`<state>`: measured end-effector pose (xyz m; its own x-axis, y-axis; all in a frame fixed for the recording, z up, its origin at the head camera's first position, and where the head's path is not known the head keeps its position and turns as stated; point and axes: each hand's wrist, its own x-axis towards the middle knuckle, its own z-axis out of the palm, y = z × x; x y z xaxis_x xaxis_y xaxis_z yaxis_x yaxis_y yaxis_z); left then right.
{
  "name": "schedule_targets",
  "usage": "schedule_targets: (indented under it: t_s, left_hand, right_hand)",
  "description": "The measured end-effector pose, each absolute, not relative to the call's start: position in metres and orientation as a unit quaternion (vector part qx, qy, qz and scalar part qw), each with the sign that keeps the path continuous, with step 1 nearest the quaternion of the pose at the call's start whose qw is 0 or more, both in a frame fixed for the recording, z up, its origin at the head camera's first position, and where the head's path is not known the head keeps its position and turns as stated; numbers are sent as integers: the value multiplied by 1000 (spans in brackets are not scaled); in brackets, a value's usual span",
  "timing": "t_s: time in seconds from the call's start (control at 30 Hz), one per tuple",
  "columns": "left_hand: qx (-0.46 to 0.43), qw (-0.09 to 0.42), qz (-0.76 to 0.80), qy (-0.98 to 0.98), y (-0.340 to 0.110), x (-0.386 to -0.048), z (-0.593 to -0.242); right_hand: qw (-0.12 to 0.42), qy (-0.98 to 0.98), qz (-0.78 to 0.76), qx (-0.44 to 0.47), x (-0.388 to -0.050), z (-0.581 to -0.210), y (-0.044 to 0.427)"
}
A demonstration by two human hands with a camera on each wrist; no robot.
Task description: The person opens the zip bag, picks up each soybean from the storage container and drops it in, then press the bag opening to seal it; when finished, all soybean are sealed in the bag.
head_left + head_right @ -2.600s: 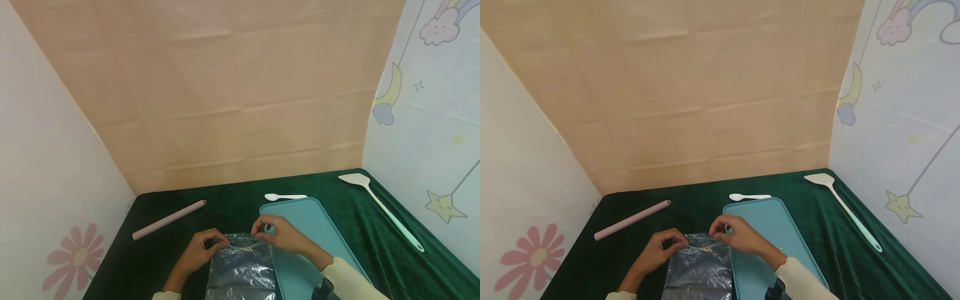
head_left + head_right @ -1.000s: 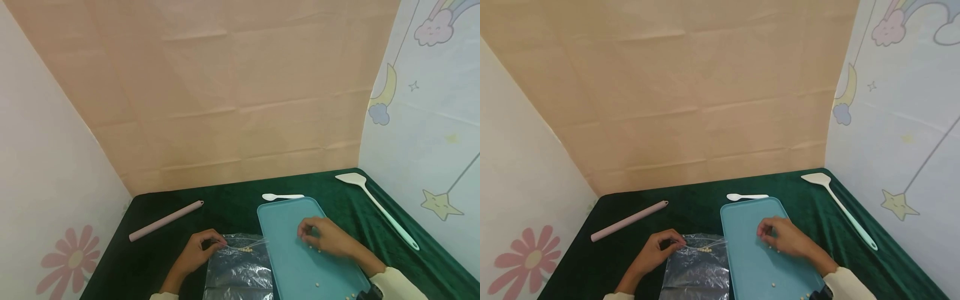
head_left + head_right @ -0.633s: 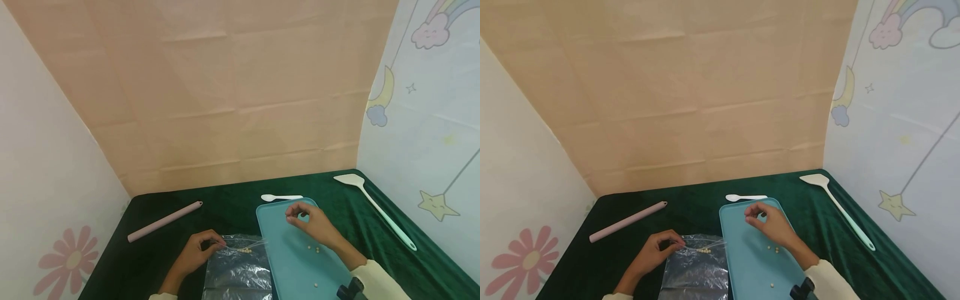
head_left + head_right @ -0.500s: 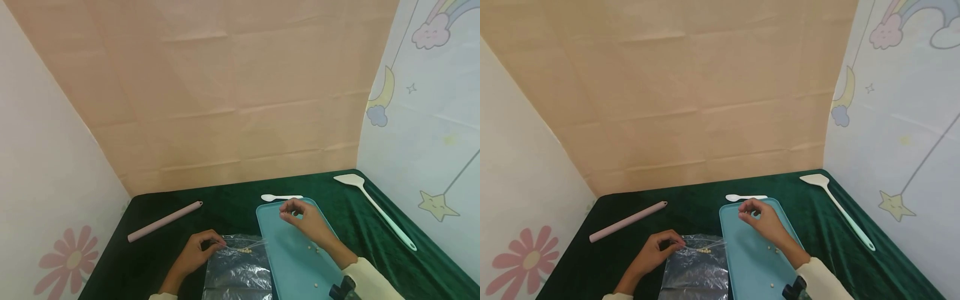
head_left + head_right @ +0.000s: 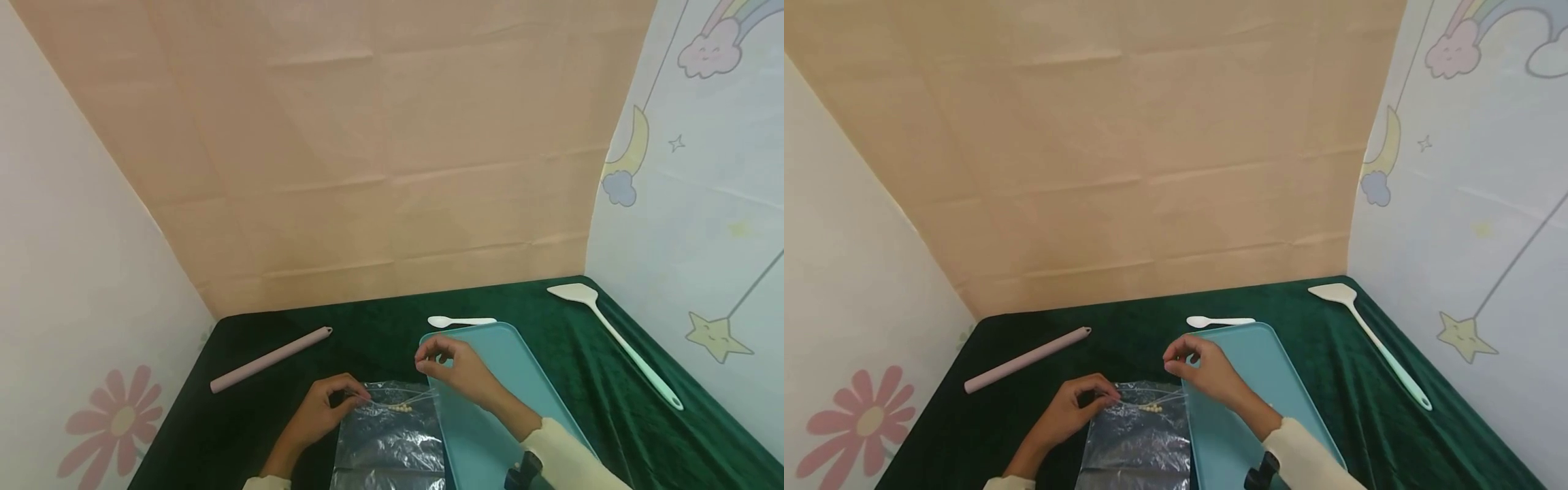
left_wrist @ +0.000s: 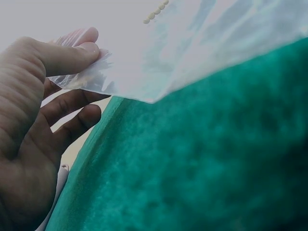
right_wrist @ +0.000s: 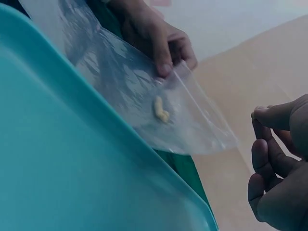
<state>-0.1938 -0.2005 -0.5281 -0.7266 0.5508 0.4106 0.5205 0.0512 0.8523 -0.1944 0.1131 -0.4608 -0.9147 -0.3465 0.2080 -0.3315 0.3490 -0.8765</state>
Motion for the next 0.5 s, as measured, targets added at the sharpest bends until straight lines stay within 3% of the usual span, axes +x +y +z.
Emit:
schedule_targets:
  t_s: [0.3,0.5]
  left_hand:
    - [369,9,576,729,-199,-195,-529]
    - [369,15,584,723,-199,-193,-526]
  right_hand:
    - [64,798,-548,-243,-189,-468,95]
    - [24,826,-518,-222,-188,-465,115]
